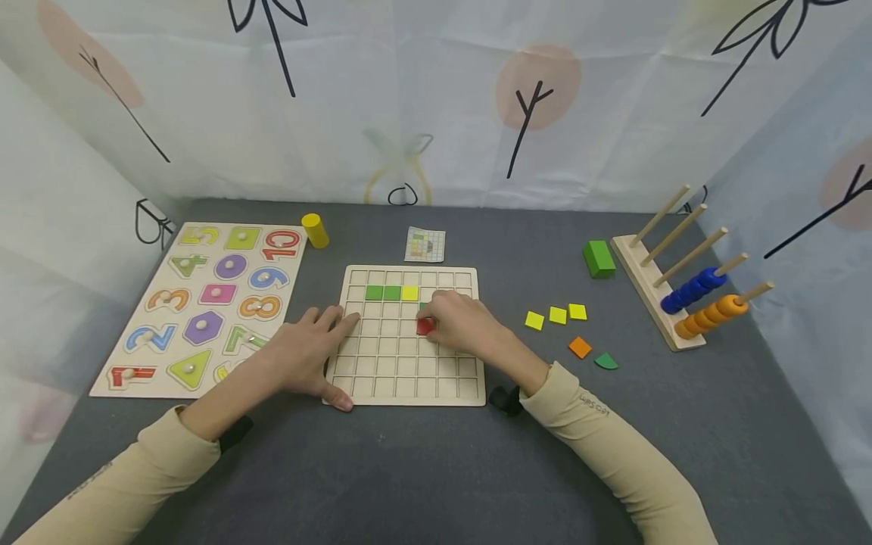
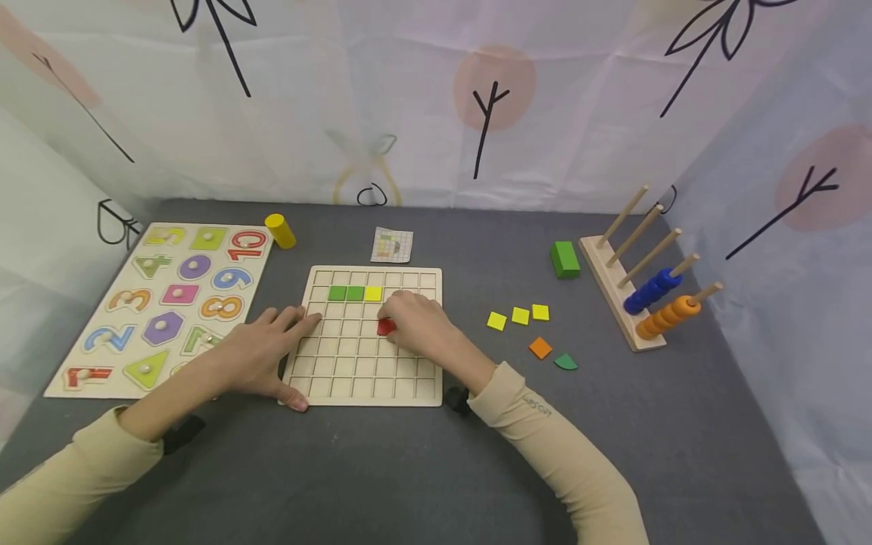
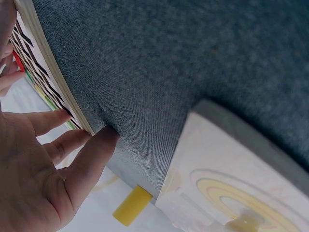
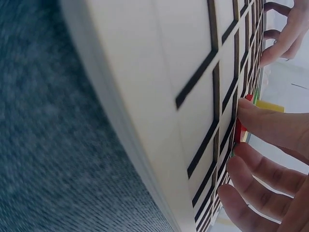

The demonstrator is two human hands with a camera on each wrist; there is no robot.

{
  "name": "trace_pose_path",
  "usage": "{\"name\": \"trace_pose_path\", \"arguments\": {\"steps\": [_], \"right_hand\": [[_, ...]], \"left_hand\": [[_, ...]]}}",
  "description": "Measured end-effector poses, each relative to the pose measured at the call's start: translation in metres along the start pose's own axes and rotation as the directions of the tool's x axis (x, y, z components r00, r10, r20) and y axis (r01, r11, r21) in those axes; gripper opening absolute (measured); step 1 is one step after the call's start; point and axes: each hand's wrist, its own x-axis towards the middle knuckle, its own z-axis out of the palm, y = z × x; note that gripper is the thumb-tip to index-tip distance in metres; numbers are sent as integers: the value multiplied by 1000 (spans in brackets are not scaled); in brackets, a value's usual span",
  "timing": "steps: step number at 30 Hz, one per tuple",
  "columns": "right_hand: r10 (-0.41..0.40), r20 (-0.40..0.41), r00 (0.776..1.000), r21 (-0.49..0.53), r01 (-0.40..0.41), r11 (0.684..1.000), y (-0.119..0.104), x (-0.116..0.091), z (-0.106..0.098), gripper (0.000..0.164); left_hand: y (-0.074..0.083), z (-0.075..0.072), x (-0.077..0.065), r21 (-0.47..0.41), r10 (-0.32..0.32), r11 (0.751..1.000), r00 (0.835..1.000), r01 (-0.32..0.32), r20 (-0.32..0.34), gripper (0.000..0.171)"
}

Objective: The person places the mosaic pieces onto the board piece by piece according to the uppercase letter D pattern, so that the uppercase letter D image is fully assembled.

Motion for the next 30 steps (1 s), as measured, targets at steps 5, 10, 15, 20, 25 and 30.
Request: {"name": "trace_pose_path", "arguments": {"steps": [5,10,15,20,25,30], "right_hand": [[5,-2,1000,8,-5,1000,0,0,1,29],[8,-10,1000,14,-8,1000,1,0,2,24],[4,-18,1000,23,-4,1000,2,0,2,20],[2,-27,1000,43,-1,999,2,1,3,22],[4,-25,1000,33,-3,999,2,-1,3,24],[6,-23,1000,24,-6,1000,1,-3,3,24]], "left_hand": [[0,-1,0,-4,4,1000,1000,-4,5,135],[1,-1,0,-6,1,1000,1000,-1,7,134],[1,0,0,-1,5,1000,1000,-5,2,135],[1,1,0,-1,3,1000,1000,-3,6,134],[1,1,-1,-3,3,1000,1000,-2,8,134],[1,0,-1,-2,-2,1000,1000,2,11,134]]}}
